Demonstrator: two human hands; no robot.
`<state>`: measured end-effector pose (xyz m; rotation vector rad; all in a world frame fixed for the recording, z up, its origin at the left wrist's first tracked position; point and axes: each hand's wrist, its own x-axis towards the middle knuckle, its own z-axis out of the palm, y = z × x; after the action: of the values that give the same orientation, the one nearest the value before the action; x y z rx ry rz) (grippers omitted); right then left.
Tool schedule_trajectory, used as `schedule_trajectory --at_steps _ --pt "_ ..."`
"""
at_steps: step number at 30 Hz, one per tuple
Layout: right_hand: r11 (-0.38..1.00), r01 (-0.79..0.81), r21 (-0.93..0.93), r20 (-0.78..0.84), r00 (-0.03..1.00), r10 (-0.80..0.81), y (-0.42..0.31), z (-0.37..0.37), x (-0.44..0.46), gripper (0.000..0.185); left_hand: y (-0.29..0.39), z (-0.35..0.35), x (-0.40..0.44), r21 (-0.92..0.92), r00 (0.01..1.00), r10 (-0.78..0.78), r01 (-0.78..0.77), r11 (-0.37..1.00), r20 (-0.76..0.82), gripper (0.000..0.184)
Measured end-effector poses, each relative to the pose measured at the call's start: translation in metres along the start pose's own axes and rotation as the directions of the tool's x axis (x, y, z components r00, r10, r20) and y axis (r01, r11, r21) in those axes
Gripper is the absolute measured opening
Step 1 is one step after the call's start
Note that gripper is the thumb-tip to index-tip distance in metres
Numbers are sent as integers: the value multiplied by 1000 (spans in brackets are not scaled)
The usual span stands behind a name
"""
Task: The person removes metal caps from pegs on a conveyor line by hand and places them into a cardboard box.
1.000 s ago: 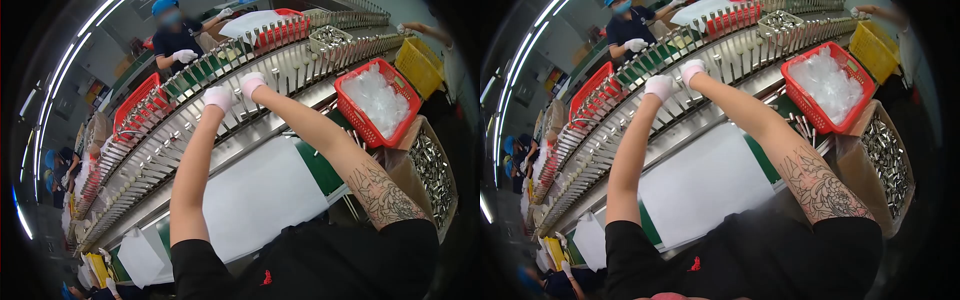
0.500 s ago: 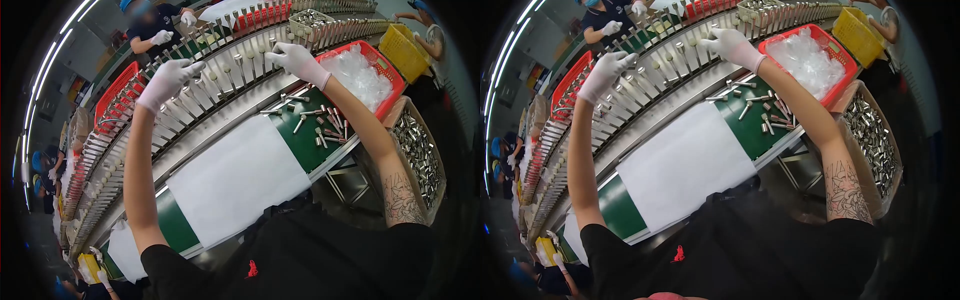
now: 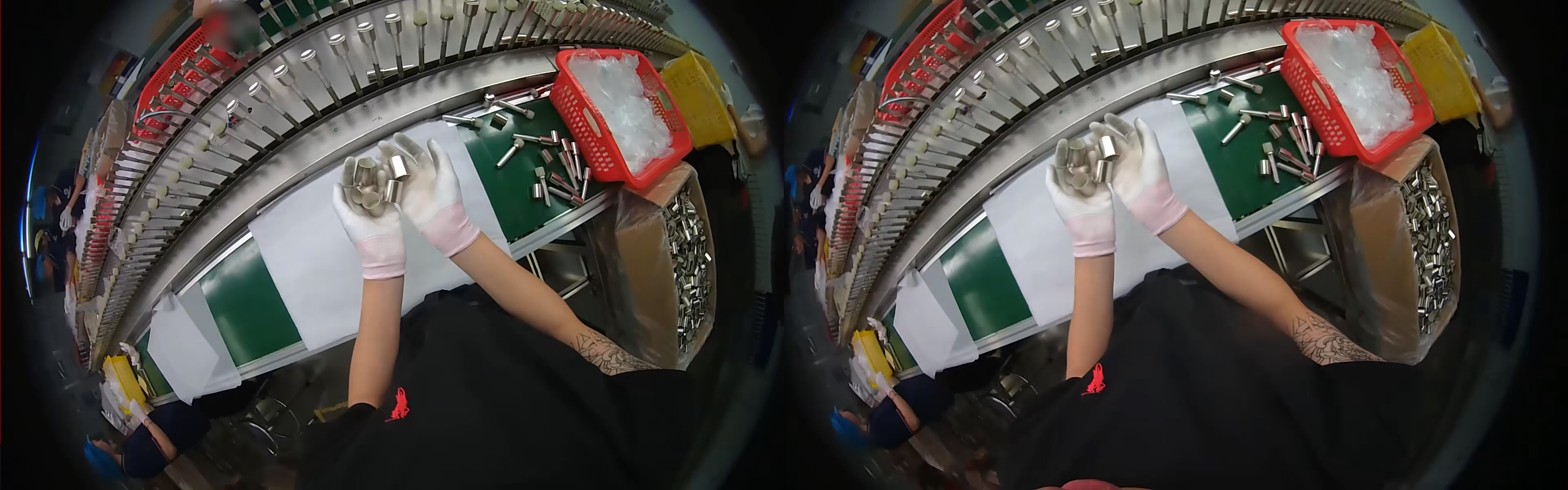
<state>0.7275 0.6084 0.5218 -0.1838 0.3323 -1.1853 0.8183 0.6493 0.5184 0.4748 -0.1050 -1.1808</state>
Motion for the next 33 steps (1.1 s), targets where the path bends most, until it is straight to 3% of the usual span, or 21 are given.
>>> schedule_trajectory --at_steps 1,2,5,13,15,22,24,31,32,33 --pt "1000 4 15 15 1000 -4 0 6 1 47 7 6 1 -164 996 -80 85 983 37 40" --pt "999 12 32 30 999 -13 -1 12 1 49 8 10 3 -163 997 -70 76 984 43 48" --pt "999 38 39 33 999 -39 -3 25 0 52 12 31 -3 -184 999 -15 23 983 46 50" --pt "997 13 74 37 999 -16 -14 25 -9 52 7 42 -15 -39 998 -3 6 999 66 54" --pt "995 -23 99 32 999 19 -18 23 -11 51 1 43 -17 9 988 72 -74 997 138 55" --pt "983 -55 177 57 997 45 -28 29 -15 53 -8 60 -29 28 976 134 -141 990 172 55" --pt "983 -51 179 34 998 46 -32 36 -20 43 -10 66 -31 11 971 159 -164 986 179 56" --pt "984 -24 174 23 1000 21 -34 25 -19 39 -21 72 -35 113 947 188 -223 968 262 50" --pt "991 8 137 29 1000 -12 -36 16 -19 36 -29 70 -33 436 923 212 -343 832 321 45" --pt "994 45 98 44 998 -49 -40 6 -18 33 -39 69 -30 685 894 220 -443 579 392 40"
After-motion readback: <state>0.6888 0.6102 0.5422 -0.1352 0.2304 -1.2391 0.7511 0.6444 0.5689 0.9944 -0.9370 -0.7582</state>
